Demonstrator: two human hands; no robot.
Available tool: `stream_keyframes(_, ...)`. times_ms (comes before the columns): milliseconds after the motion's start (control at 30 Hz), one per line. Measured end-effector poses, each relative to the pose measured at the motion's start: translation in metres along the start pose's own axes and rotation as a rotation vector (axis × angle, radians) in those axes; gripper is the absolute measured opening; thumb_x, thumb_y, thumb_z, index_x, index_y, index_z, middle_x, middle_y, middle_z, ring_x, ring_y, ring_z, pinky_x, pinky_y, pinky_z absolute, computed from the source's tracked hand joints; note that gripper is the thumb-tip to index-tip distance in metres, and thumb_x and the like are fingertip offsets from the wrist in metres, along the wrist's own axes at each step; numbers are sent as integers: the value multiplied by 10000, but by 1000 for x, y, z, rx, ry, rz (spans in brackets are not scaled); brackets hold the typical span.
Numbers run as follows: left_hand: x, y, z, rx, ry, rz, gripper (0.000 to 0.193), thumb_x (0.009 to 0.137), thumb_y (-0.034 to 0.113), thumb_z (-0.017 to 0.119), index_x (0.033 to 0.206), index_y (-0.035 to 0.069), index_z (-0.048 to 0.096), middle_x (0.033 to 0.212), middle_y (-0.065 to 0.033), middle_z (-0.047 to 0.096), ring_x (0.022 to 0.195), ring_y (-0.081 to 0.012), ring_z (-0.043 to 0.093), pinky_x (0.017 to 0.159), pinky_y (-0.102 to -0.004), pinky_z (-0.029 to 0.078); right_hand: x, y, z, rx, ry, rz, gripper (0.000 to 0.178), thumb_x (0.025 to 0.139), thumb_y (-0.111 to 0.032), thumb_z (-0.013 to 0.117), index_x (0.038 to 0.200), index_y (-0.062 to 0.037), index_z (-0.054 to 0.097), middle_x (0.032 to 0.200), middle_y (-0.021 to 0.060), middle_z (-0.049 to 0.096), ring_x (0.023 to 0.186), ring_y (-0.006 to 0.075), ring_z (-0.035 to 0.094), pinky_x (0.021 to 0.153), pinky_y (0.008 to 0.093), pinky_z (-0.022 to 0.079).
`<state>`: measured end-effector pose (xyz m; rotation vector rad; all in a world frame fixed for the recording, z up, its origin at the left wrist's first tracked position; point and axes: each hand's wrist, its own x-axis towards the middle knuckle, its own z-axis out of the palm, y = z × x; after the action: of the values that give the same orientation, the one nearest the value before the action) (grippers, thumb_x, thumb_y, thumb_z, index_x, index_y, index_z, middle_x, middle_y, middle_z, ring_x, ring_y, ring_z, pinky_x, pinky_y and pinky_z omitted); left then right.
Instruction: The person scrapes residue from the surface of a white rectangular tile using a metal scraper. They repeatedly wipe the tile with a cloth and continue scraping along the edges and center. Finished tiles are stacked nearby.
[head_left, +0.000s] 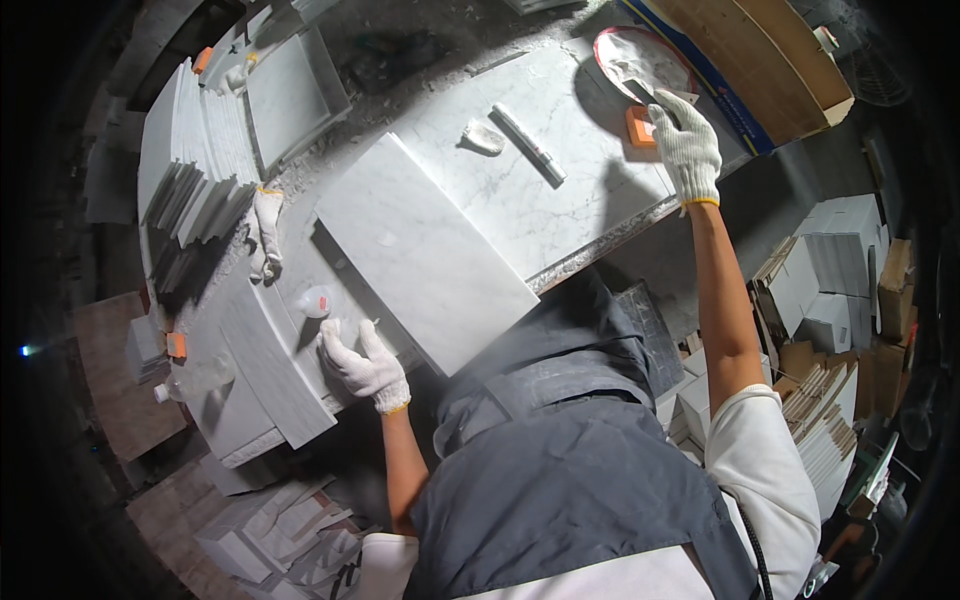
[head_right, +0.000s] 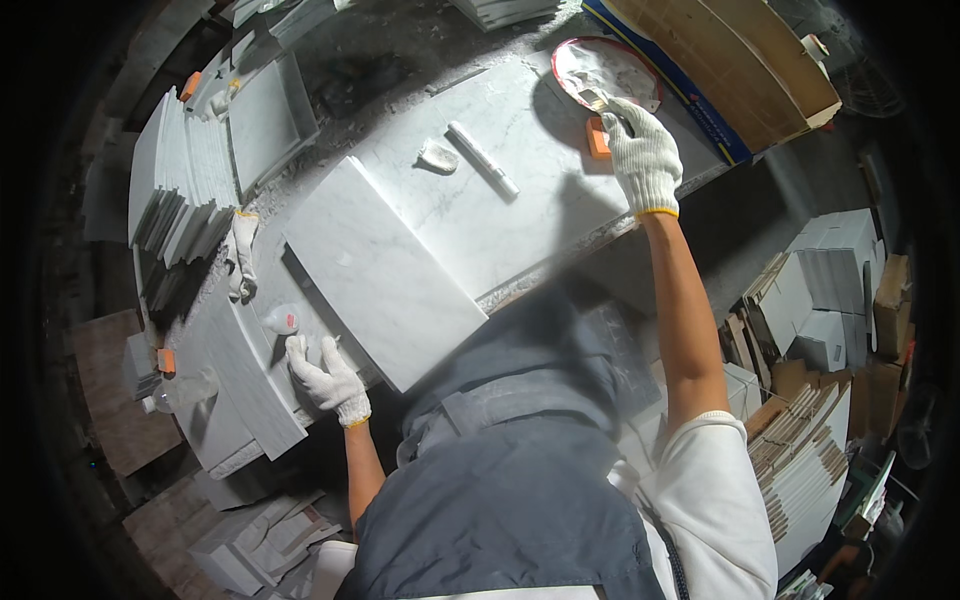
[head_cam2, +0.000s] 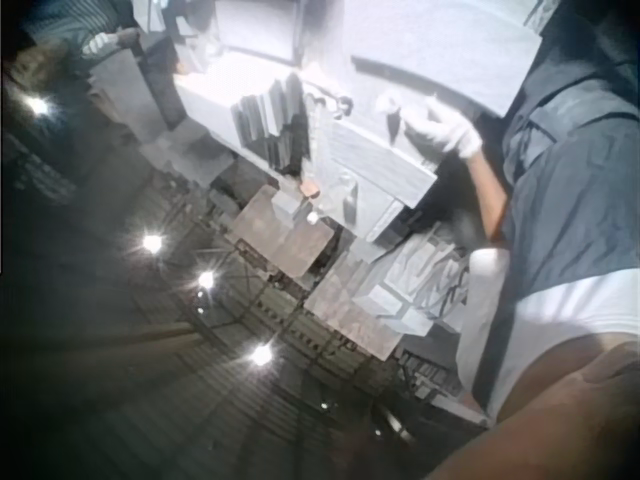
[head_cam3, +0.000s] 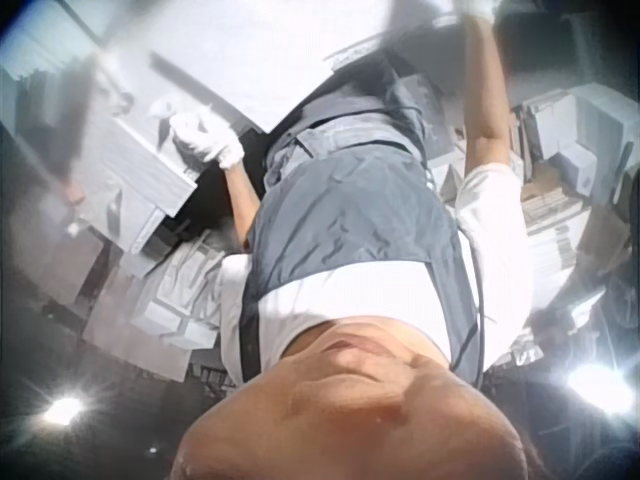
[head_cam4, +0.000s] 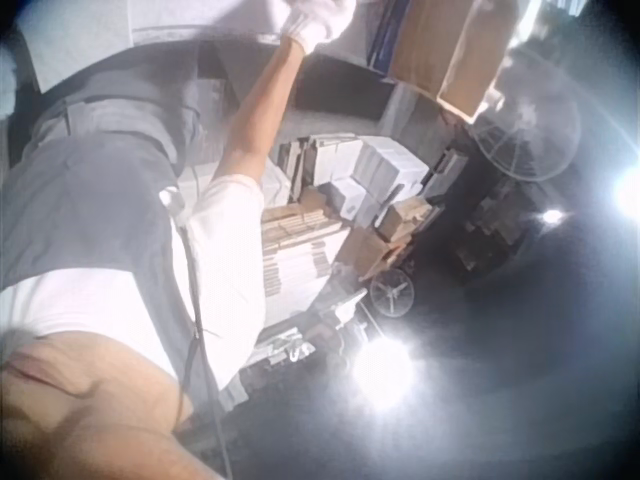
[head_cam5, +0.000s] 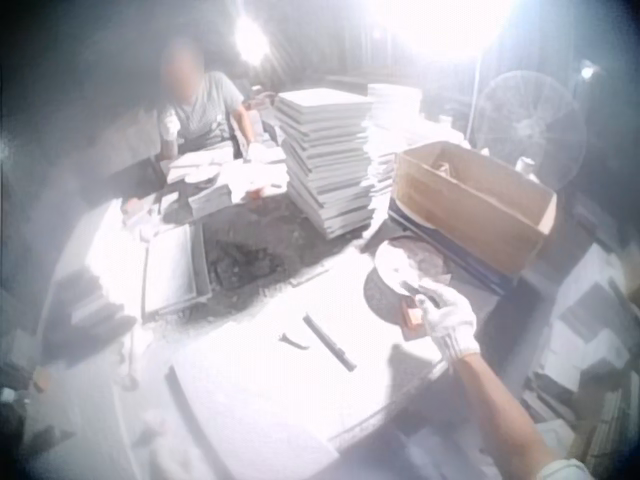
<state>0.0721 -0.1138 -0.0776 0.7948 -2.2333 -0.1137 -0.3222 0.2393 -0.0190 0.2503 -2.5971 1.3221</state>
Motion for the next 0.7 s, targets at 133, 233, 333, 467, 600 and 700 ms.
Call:
stream_keyframes(133,0,4,0,-15,0,-12,543,929,98,736,1400,-50,509,1293,-231,637,1151,-338,651,1018,-438,524,20,18,13,-185,0,-14,325,976,-261,715,1241,-73,736,978,61,769,755,104,695,726,264,550)
stream_keyframes(233,0,4,0,-13,-24,-34,547,928,96,735,1401,-54,506,1300,-238,632,1149,-339,652,1016,-437,525,28,18,16,-194,-39,40,336,970,-277,712,1242,-82,737,950,63,765,738,112,709,706,272,560)
stream_keyframes(333,0,4,1,-2,-39,-32,547,924,88,736,1401,-53,507,1302,-240,631,1149,-341,652,1012,-435,528,32,13,17,-131,-70,80,335,965,-295,696,1231,-99,744,998,73,765,831,167,717,760,299,562)
stream_keyframes(467,0,4,1,-10,-36,-36,545,914,74,744,1393,-48,515,1294,-237,634,1139,-341,657,999,-431,536,32,5,17,79,-118,282,339,955,-309,680,1213,-102,755,1031,79,773,884,210,730,794,318,567)
stream_keyframes(600,1,5,1,-6,-24,-23,545,899,55,754,1381,-48,521,1280,-235,639,1121,-340,664,978,-426,552,33,5,17,252,-99,346,336,955,-266,694,1209,-55,755,902,40,750,706,98,679,636,264,552)
stream_keyframes(700,3,5,3,-40,10,-25,522,874,137,790,1319,-20,565,1118,-171,698,1056,-377,637,994,-510,483,34,8,16,293,-92,395,322,966,-248,725,1241,-81,753,967,15,756,766,103,689,644,253,544)
